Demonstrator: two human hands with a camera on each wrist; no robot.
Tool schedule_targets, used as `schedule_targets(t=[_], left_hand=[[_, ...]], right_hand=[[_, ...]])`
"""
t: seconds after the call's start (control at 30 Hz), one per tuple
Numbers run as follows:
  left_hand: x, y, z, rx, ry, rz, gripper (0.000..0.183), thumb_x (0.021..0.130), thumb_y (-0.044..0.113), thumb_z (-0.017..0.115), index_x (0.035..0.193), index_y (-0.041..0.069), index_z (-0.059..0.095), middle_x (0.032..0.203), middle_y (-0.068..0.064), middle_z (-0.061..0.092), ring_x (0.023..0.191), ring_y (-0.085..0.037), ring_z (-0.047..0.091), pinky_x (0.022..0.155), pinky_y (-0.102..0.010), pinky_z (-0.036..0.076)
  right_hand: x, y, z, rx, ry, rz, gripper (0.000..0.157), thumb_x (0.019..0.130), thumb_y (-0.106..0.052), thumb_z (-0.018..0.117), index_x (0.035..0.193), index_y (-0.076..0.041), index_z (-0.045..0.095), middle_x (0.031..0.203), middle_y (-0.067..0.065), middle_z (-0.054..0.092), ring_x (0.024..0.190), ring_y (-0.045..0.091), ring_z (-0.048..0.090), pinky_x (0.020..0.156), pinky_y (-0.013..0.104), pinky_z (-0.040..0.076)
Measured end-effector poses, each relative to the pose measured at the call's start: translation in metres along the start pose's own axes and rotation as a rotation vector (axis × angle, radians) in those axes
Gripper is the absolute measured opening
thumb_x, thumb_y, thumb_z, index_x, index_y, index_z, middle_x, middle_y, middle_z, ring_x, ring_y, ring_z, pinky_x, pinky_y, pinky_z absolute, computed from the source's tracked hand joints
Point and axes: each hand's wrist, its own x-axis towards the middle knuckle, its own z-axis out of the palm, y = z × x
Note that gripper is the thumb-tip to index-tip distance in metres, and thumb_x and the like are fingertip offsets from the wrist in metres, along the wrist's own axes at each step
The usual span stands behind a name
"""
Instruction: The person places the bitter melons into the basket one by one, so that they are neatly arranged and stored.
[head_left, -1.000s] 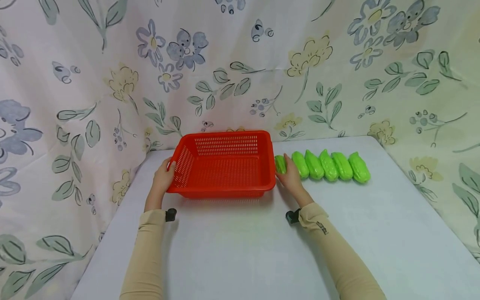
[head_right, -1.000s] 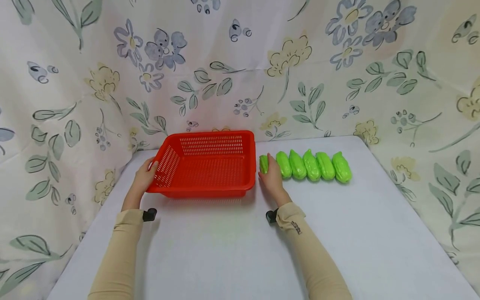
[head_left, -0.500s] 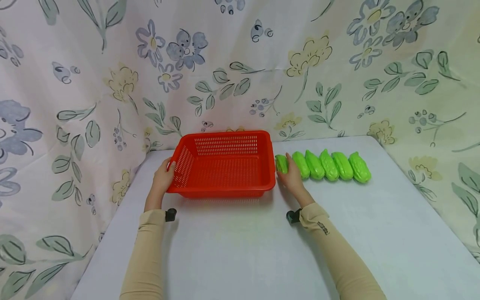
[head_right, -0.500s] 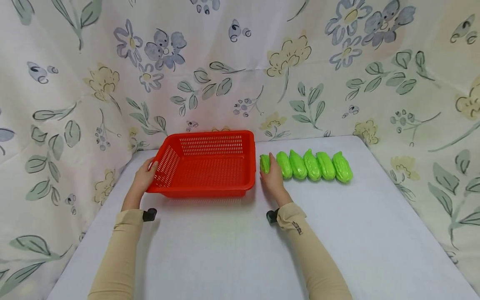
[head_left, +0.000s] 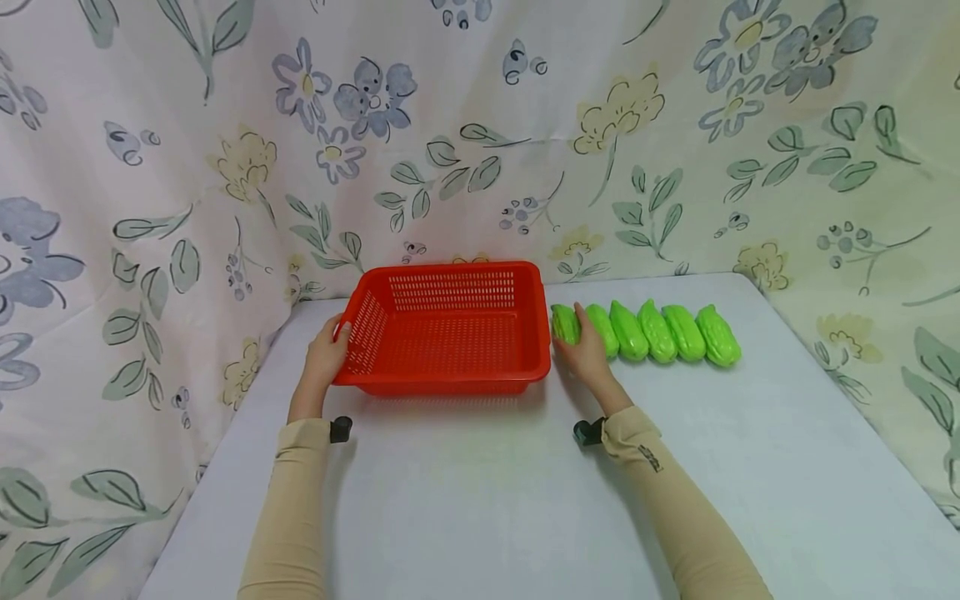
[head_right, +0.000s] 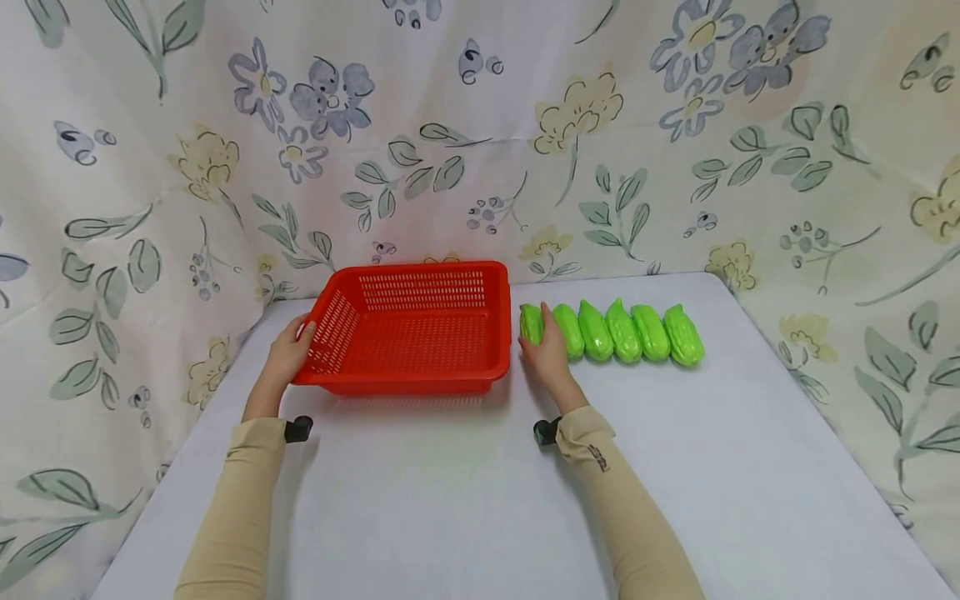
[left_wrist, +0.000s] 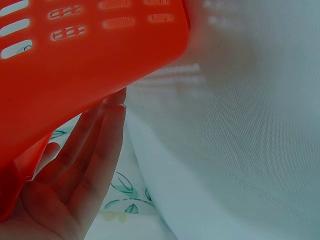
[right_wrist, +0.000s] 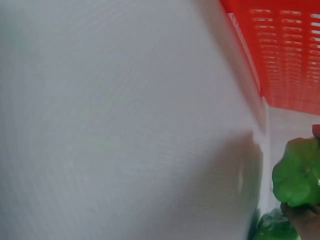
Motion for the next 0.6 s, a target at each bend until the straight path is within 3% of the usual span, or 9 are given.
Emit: schedule_targets(t=[0.2,0.6], left_hand=[[0.000,-0.002,0.001,-0.006,-0.003,0.010,0.059,0.107,0.040,0.027,0.156,0.010,0.019,0.153,-0.025,0.035,0.113,-0.037,0.049,0.095,-0.050,0.044],[0.003,-0.007,0.000,-0.019,0.005,0.021,0.059,0.106,0.040,0.027,0.156,0.010,0.020,0.153,-0.026,0.034,0.114,-0.038,0.048,0.098,-0.053,0.043]], right_hand=[[-0.001,-0.002,-0.003,0.010,0.002,-0.001,0.076,0.093,-0.012,0.062,0.155,-0.003,0.019,0.159,0.022,0.026,0.143,0.039,0.030,0.117,0.053,0.026],[0.000,-0.012,-0.014,-0.011,0.024,-0.009,0.078,0.094,-0.019,0.062,0.156,-0.006,0.017,0.160,0.020,0.025,0.145,0.037,0.029,0.118,0.051,0.025]])
